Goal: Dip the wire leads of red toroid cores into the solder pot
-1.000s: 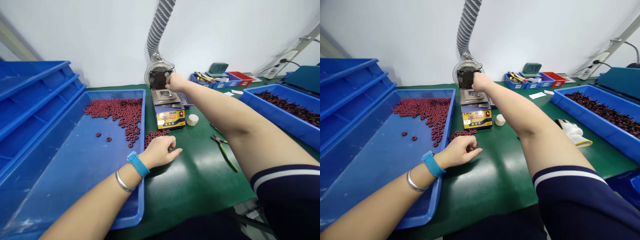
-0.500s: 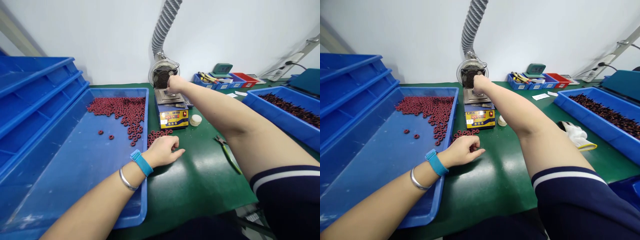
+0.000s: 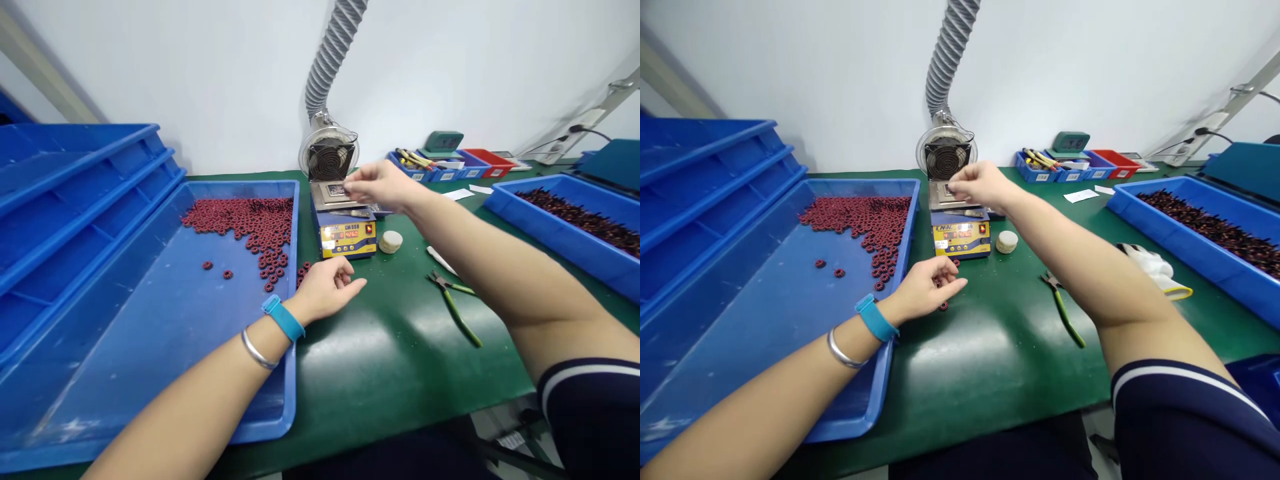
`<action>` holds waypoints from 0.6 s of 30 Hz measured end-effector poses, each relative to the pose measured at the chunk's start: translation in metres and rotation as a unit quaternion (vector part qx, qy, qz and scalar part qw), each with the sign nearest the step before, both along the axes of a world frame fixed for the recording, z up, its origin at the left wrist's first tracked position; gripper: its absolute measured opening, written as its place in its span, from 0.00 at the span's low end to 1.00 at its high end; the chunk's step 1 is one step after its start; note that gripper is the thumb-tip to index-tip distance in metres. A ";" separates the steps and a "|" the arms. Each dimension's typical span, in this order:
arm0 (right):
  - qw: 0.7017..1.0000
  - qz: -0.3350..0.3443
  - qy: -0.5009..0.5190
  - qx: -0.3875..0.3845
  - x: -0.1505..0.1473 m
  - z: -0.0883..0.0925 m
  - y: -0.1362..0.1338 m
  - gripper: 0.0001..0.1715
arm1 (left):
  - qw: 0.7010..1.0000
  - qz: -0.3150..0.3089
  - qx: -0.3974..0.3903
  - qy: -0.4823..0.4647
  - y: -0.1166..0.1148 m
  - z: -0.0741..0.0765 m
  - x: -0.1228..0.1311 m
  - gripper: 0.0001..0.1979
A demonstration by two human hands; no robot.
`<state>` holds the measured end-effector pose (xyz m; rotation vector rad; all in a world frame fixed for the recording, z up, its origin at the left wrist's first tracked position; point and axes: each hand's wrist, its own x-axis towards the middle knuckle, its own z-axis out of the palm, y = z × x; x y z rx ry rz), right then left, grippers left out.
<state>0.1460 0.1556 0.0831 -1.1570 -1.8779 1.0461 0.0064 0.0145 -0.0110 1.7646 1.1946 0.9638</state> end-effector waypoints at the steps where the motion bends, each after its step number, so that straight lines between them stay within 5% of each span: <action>1: 0.998 0.006 0.054 -0.025 0.006 -0.009 -0.016 0.07 | 0.998 0.023 -0.030 -0.055 0.001 0.002 0.001 0.12; 5: 0.986 0.010 0.167 0.001 0.021 -0.054 -0.080 0.17 | 0.968 0.081 -0.110 -0.209 0.000 0.011 0.004 0.21; 10: 0.967 -0.043 0.151 0.202 0.021 -0.088 -0.136 0.07 | 0.962 0.060 -0.137 -0.229 -0.009 0.016 0.012 0.21; 15: 0.961 -0.029 0.155 0.228 0.029 -0.101 -0.137 0.12 | 0.981 0.050 -0.088 -0.167 -0.006 0.024 0.003 0.18; 18: 0.981 -0.010 0.068 0.183 0.042 -0.120 -0.119 0.14 | 0.995 0.095 0.020 0.034 0.004 0.038 -0.036 0.14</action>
